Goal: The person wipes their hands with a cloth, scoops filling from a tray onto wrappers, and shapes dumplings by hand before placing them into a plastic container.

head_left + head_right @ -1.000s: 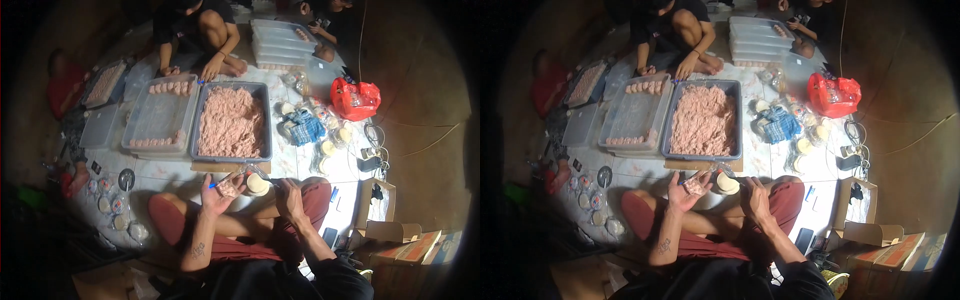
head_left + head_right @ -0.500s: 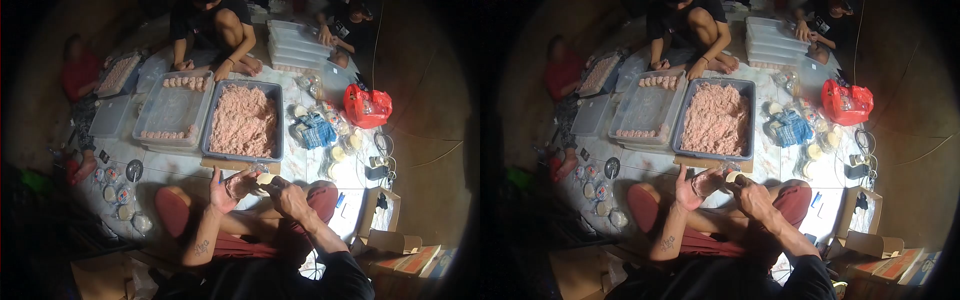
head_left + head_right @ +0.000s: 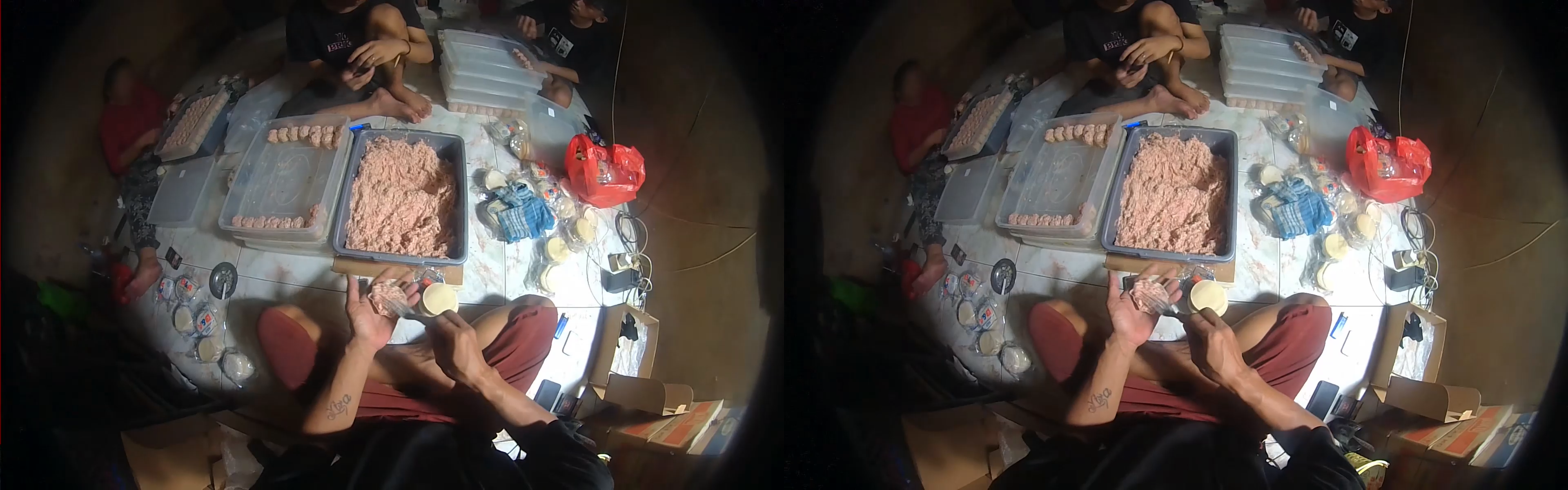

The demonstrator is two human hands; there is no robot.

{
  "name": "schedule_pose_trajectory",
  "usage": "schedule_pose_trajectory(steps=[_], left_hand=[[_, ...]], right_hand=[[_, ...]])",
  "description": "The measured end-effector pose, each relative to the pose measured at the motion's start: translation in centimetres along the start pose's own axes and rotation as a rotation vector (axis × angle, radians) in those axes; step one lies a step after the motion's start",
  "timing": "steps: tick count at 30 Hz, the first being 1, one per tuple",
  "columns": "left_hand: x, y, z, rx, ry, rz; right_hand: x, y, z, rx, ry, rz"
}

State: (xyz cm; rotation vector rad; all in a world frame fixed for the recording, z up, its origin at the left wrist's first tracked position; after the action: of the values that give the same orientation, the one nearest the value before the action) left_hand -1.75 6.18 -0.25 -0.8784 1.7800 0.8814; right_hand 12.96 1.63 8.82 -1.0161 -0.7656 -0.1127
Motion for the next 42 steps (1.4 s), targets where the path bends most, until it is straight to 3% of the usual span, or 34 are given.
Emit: schedule_pose_trajectory(steps=[4,6,8,10,12,13,15,17,20,26,28,29,30,32,34,38,39,42], left_hand=[[2.1,0.4,0.2,0.003,0.017,-0.132],[1.3,0.5,-0.1,0.023,-0.074,-0.08],[0.2,-0.1,-0.5,0.098,0.026,-0.032],[-0.2,0.0,-0.5,0.095,-0.007,-0.051],[-0.8,-0.2,-0.5,0.122,0.008,0.081],[-1.1,-0.1,-0.6,0.123,0.008,0.081],[-2.7,-0.9,-1.3,0.278,-0.124,0.046],[-0.7,-0.4,-0.7,0.272,-0.115,0.05],[-0.8,-1.5,-0.8,0.33,-0.124,0.019],[-1.3,-0.2,-1.3,0.117,-0.088,-0.035],[-0.9,-0.7,-0.9,0.135,-0.109,-0.008],[-0.1,-0.3,-0.9,0.047,-0.008,-0.004],[0.6,0.7,-0.7,-0.05,0.092,0.002],[1.7,0.9,-1.0,-0.069,0.225,0.035],[-0.5,-0.7,-0.9,0.154,-0.03,-0.09],[4.1,0.1,-0.4,0.232,0.029,-0.204],[2.1,-0.4,-0.7,0.293,-0.13,-0.169],[1.2,-1.2,-0.8,0.349,0.054,-0.073]], right_hand=[[0.5,1.3,-0.4,0.054,-0.099,-0.128],[1.6,1.3,0.7,0.018,-0.08,-0.089],[4.3,0.3,1.6,-0.062,0.205,0.006],[4.1,0.3,1.7,-0.067,0.218,0.046],[3.5,-0.3,1.7,0.127,0.229,0.008],[2.0,0.4,1.3,0.13,0.052,-0.069],[2.2,1.3,1.1,0.118,-0.021,-0.097],[3.1,1.1,1.3,0.073,-0.13,-0.195],[3.5,-0.2,2.0,0.221,-0.013,-0.13],[1.7,2.1,0.9,0.121,-0.033,-0.082],[0.2,2.3,-0.1,0.052,0.0,-0.069],[-0.6,2.6,-0.2,-0.009,0.02,0.063],[0.0,1.2,-0.2,-0.057,-0.013,-0.02],[0.2,-0.3,-0.3,0.032,0.101,0.015],[-0.8,-0.1,-1.0,0.041,0.056,0.015],[-0.1,0.8,-1.0,0.084,-0.128,-0.102],[0.9,0.0,-0.2,0.103,-0.086,-0.088],[0.5,2.3,0.0,0.145,-0.126,-0.059]])
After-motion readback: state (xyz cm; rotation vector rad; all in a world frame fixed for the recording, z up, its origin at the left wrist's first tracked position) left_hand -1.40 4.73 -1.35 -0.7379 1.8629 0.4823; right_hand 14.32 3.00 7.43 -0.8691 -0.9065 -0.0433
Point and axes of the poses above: each hand's wrist, its own z-axis towards the middle knuckle, its own x-axis out of the back of the hand, y = z × x, the point moved 8 cm from there along z, towards the middle knuckle, and after that the axes turned 14 degrees about x, right-handed, at the moved point
